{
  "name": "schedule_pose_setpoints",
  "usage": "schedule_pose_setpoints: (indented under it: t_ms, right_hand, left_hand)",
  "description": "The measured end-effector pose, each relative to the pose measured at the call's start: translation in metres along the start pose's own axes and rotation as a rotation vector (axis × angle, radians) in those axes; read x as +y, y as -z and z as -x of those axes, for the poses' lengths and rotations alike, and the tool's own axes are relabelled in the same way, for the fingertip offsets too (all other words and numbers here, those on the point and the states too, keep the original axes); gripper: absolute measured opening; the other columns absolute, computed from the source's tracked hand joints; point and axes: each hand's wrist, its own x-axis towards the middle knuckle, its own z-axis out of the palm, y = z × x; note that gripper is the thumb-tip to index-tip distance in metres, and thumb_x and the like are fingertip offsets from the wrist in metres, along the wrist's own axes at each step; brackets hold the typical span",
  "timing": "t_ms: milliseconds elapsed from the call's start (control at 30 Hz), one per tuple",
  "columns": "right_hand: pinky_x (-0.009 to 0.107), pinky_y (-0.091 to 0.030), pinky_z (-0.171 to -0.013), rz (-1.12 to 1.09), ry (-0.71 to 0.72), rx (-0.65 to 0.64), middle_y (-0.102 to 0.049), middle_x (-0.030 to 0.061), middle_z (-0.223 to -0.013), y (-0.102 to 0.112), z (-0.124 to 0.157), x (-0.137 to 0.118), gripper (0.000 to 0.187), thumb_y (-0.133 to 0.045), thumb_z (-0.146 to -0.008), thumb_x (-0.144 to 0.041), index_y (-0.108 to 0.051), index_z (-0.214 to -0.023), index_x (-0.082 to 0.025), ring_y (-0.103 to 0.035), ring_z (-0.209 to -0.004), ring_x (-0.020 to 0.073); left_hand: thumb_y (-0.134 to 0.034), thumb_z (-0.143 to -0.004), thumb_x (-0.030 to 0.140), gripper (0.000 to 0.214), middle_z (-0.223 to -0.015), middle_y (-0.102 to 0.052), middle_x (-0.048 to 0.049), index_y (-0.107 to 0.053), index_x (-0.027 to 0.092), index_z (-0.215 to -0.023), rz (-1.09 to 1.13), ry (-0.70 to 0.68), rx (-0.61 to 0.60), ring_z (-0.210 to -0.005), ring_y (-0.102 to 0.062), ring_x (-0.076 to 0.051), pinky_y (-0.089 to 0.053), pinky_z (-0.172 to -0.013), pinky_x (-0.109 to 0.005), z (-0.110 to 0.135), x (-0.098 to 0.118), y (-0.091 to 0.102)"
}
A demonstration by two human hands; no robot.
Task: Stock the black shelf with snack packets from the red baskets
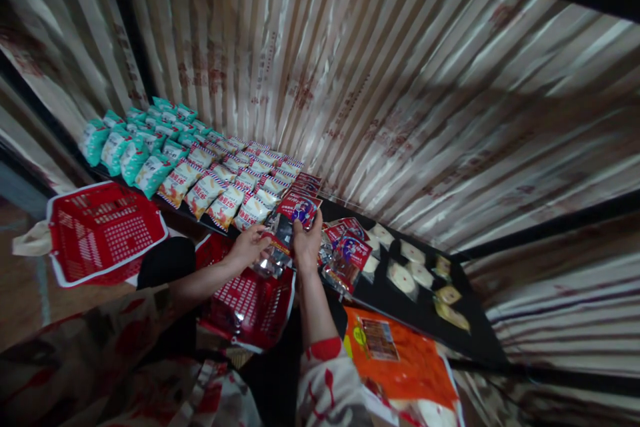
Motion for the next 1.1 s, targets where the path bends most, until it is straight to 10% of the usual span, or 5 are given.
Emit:
schedule_pose_setpoints:
  t_ms: [700,1100]
  right_hand:
    - [0.041,-0.033,-0.096,0.712,0.284,-0.001,-0.064,0.0111,-0.109,-0.01,-0.021,0.013,0.039,-0.047,-0.076,-0.024,-0.063,-0.111,-0.016,-0.052,-0.104,0.0236]
    - [0.05,-0.024,-0.103,1.003,0.364,0.001,-0.042,0.0125,-0.139,-0.028,-0.014,0.006,0.038,-0.047,-0.08,-0.025,-0.063,-0.113,-0.017,-0.02,-0.134,0.0321]
  left_hand:
    - [-0.055,-0.077,0.009,0.023,-0.091,-0.062,-0.0021,-0.057,0.016,-0.099,-0.244,-0.082,0.131,-0.047,-0.054,-0.003,-0.044,-0.047,-0.014,-0.019,-0.025,0.003]
    - [-0.055,-0.077,0.008,0.026,-0.095,-0.06,-0.0039,-0.059,0.016,-0.101,-0.309,-0.134,0.153,-0.051,-0.055,-0.004,-0.047,-0.051,-0.017,-0.021,-0.031,0.004]
